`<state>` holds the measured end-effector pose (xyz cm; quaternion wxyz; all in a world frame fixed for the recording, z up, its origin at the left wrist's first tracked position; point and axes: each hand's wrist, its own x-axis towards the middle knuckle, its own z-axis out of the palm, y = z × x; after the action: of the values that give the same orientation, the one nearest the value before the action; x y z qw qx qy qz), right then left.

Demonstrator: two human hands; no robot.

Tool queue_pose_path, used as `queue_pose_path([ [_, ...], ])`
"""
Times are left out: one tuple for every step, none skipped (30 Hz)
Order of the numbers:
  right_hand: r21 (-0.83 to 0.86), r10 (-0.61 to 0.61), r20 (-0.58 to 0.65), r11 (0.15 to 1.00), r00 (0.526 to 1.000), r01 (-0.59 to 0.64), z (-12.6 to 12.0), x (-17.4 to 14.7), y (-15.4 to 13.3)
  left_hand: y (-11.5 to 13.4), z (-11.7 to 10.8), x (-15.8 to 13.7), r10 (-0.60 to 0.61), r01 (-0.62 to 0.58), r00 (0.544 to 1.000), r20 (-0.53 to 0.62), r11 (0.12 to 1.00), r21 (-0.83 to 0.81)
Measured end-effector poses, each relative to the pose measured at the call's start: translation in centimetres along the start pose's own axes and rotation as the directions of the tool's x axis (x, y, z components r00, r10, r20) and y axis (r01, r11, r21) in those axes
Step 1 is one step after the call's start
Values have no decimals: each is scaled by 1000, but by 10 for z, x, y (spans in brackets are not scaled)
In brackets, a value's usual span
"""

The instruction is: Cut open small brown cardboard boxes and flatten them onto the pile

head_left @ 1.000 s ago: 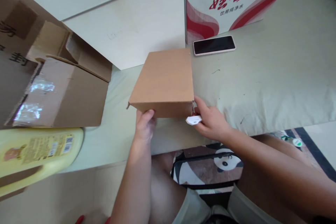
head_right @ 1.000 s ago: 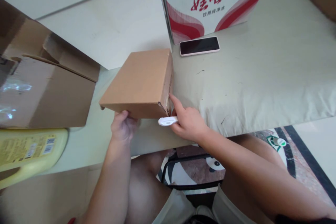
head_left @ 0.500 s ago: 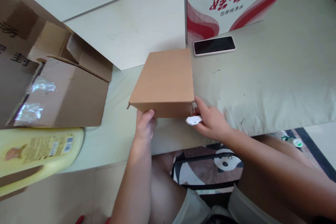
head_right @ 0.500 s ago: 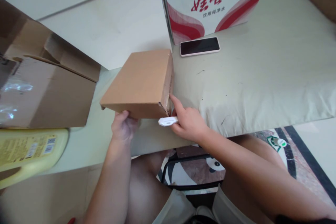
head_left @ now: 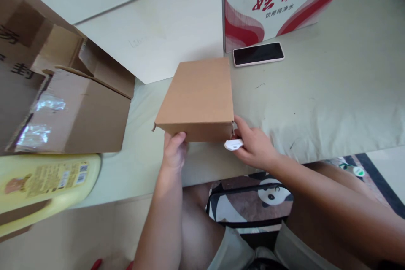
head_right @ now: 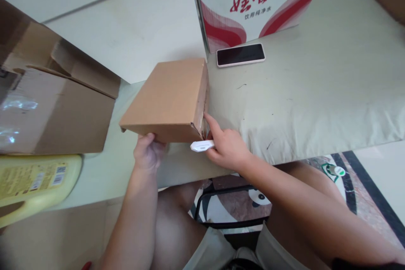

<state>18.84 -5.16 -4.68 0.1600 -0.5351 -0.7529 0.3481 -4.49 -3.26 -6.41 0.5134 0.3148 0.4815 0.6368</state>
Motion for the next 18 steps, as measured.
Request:
queue_pose_path([
  [-8, 0, 2, 1000, 1000, 0, 0, 0, 0, 0, 0, 0, 4, -4, 1000, 15, 1000, 2],
  [-15, -2, 0, 1000, 1000, 2, 0, 0, 0, 0, 0, 0, 9, -9, 999, 31, 1000, 9],
  [-17, -8, -5, 1000, 1000, 8, 0, 0, 0, 0, 0, 0, 14, -15, 999, 43, 1000, 17],
  [-15, -15, -10, 1000, 1000, 15, 0, 0, 0, 0, 1, 0, 20, -21, 999, 50, 999, 24],
  [-12, -23, -16, 1000, 1000, 22, 0, 0, 0, 0, 1, 0, 24, -26, 998, 51, 999, 28],
  [-10, -29, -22, 1000, 999, 29, 1, 0, 1, 0, 1, 0, 26, -27, 999, 46, 999, 28],
  [-10, -34, -26, 999, 999, 34, 1, 0, 1, 0, 1, 0, 25, -26, 999, 37, 999, 25],
  [-10, -38, -28, 999, 999, 38, 1, 0, 2, 0, 2, 0, 22, -23, 999, 26, 1000, 22],
  [-10, -40, -28, 999, 999, 40, 1, 0, 2, 0, 2, 0, 19, -19, 1000, 16, 1000, 20],
  [-8, -40, -29, 999, 999, 40, 1, 0, 2, 0, 3, 0, 15, -15, 1000, 10, 1000, 20],
  [-4, -41, -32, 999, 999, 41, 1, 0, 2, 1, 3, 0, 15, -15, 1000, 8, 1000, 24],
  [2, -45, -37, 999, 998, 45, 2, 0, 3, 1, 3, 0, 18, -19, 1000, 11, 999, 29],
  [8, -50, -46, 999, 998, 50, 2, 0, 3, 1, 4, -1, 24, -24, 1000, 16, 999, 36],
  [9, -58, -57, 998, 997, 58, 2, 0, 3, 1, 3, -1, 29, -30, 999, 25, 999, 45],
  [7, -66, -65, 998, 996, 67, 2, -1, 4, 1, 3, -1, 34, -36, 999, 35, 998, 55],
  [2, -74, -70, 997, 995, 74, 2, -1, 4, 1, 3, -1, 37, -40, 998, 45, 997, 67],
  [-5, -79, -71, 997, 994, 79, 3, -1, 5, 1, 3, -2, 38, -43, 998, 54, 996, 78],
  [-15, -83, -70, 996, 994, 82, 3, -2, 5, 1, 2, -2, 38, -43, 997, 61, 995, 88],
])
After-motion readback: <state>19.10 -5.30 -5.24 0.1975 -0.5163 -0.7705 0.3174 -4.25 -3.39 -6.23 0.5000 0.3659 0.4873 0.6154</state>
